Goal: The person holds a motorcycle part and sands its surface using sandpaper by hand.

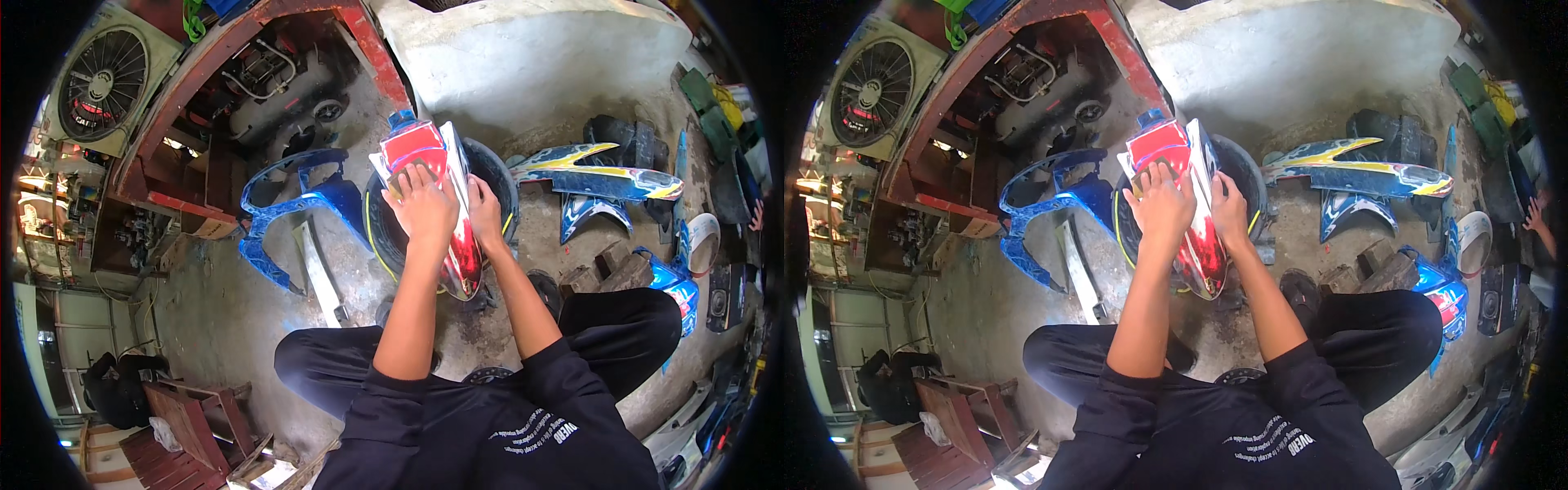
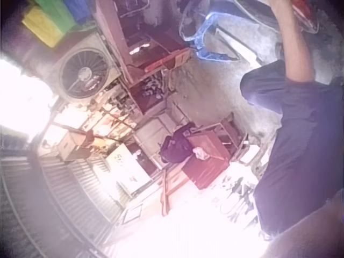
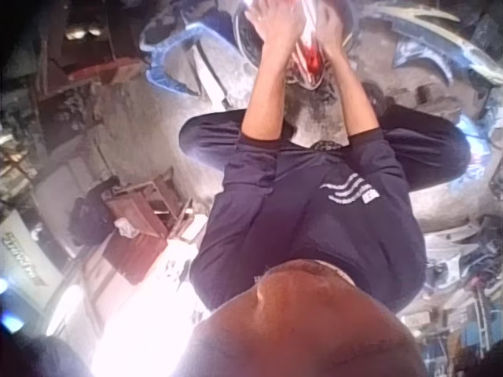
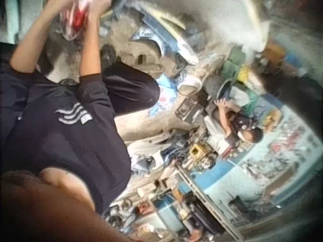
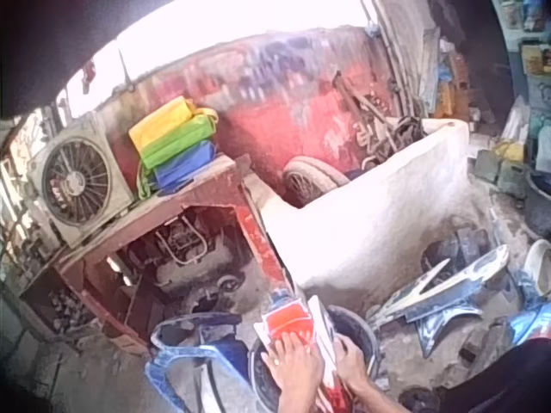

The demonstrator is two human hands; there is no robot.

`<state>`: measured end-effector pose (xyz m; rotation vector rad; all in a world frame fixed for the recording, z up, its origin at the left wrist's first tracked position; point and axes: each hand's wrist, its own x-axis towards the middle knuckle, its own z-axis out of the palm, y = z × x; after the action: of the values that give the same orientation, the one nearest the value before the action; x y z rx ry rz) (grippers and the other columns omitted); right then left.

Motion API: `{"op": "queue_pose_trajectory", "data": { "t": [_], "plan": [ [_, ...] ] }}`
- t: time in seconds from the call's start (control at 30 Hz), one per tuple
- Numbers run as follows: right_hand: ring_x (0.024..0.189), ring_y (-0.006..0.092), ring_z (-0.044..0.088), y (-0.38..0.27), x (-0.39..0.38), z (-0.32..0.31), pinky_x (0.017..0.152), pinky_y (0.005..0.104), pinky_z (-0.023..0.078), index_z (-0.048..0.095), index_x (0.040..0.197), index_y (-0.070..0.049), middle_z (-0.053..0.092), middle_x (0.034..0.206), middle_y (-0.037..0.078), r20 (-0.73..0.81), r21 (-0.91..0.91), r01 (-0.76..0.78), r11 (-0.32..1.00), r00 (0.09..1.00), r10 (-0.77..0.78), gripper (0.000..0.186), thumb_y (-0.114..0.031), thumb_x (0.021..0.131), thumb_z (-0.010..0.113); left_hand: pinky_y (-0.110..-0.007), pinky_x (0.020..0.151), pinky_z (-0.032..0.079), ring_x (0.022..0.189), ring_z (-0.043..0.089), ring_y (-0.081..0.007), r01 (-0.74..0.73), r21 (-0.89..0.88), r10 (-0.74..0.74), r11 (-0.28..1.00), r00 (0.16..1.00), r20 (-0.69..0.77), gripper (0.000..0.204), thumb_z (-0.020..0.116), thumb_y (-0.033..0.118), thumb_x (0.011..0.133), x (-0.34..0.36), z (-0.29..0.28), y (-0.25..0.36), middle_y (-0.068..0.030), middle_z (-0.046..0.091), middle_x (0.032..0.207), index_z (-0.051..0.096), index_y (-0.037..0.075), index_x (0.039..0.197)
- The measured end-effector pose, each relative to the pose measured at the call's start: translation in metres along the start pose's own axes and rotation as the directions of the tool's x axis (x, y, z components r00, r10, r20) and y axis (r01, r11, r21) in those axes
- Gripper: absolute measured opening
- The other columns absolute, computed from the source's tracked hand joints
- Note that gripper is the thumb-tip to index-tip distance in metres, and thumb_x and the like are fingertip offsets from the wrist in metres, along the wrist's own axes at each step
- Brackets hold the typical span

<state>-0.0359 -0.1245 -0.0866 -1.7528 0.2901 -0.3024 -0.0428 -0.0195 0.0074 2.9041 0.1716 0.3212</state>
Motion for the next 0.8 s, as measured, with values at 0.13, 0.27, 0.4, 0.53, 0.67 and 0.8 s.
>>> {"op": "queue_pose_trajectory", "data": {
  "t": [0.13, 0.27, 0.4, 0.53, 0.67, 0.8],
  "plan": [
    [0.113, 0.0433, 0.064, 0.007, 0.004, -0.011, 0.095, 0.0448, 0.049, 0.063, 0.127, -0.003, 0.068, 0.115, 0.028, -0.033, -0.015, -0.042, 0.999, 0.999, 0.041, 0.045, -0.038, 0.102, 0.050, -0.065, 0.116, 0.018, 0.141, 0.042, -0.0356, -0.063, 0.012, 0.062, 0.998, 0.997, 0.037, 0.066, 0.047, 0.041, 0.098, -0.034, 0.000, 0.008, -0.0191, 0.044, 0.153, 0.044, -0.004, 0.146],
    [0.114, 0.0423, 0.064, 0.005, 0.005, -0.010, 0.096, 0.0439, 0.049, 0.063, 0.128, -0.003, 0.068, 0.116, 0.028, 0.000, 0.003, -0.056, 0.998, 0.998, 0.056, 0.044, -0.037, 0.102, 0.051, -0.065, 0.117, 0.019, 0.144, 0.038, -0.0362, -0.033, -0.011, 0.034, 0.999, 0.994, 0.103, 0.066, 0.043, 0.045, 0.099, -0.036, -0.008, 0.005, -0.0192, 0.042, 0.155, 0.043, -0.001, 0.147],
    [0.115, 0.0418, 0.063, 0.004, 0.003, -0.001, 0.097, 0.0437, 0.049, 0.064, 0.127, -0.004, 0.068, 0.117, 0.026, -0.014, 0.021, 0.000, 1.000, 1.000, 0.000, 0.043, -0.036, 0.102, 0.051, -0.064, 0.117, 0.019, 0.143, 0.039, -0.0371, -0.042, 0.031, 0.041, 0.999, 0.999, 0.019, 0.066, 0.044, 0.044, 0.099, -0.006, 0.001, 0.001, -0.0191, 0.042, 0.155, 0.044, -0.002, 0.147],
    [0.116, 0.0425, 0.062, 0.008, 0.003, -0.010, 0.099, 0.0436, 0.049, 0.064, 0.127, -0.003, 0.067, 0.119, 0.026, -0.026, 0.008, -0.064, 0.998, 0.998, 0.064, 0.043, -0.036, 0.102, 0.051, -0.065, 0.117, 0.019, 0.143, 0.039, -0.0365, -0.053, 0.025, 0.051, 0.998, 0.997, 0.053, 0.066, 0.044, 0.044, 0.099, -0.032, 0.002, 0.010, -0.0194, 0.042, 0.155, 0.045, -0.003, 0.146],
    [0.115, 0.0429, 0.063, 0.004, 0.004, -0.009, 0.098, 0.0437, 0.049, 0.064, 0.127, -0.003, 0.067, 0.118, 0.027, -0.012, -0.009, -0.062, 0.998, 0.998, 0.062, 0.043, -0.036, 0.102, 0.051, -0.066, 0.116, 0.020, 0.142, 0.041, -0.0359, -0.067, 0.018, 0.066, 0.998, 0.997, 0.042, 0.066, 0.043, 0.045, 0.100, -0.040, -0.004, 0.005, -0.0191, 0.043, 0.154, 0.045, -0.002, 0.145],
    [0.116, 0.0423, 0.062, 0.002, 0.002, -0.003, 0.099, 0.0434, 0.048, 0.064, 0.127, -0.003, 0.067, 0.119, 0.026, -0.004, 0.010, -0.029, 1.000, 1.000, 0.029, 0.044, -0.037, 0.102, 0.050, -0.065, 0.116, 0.020, 0.144, 0.039, -0.0363, -0.036, 0.031, 0.034, 0.999, 0.997, 0.064, 0.065, 0.042, 0.045, 0.100, -0.007, -0.005, 0.003, -0.0191, 0.041, 0.155, 0.046, -0.001, 0.145]
  ]
}}
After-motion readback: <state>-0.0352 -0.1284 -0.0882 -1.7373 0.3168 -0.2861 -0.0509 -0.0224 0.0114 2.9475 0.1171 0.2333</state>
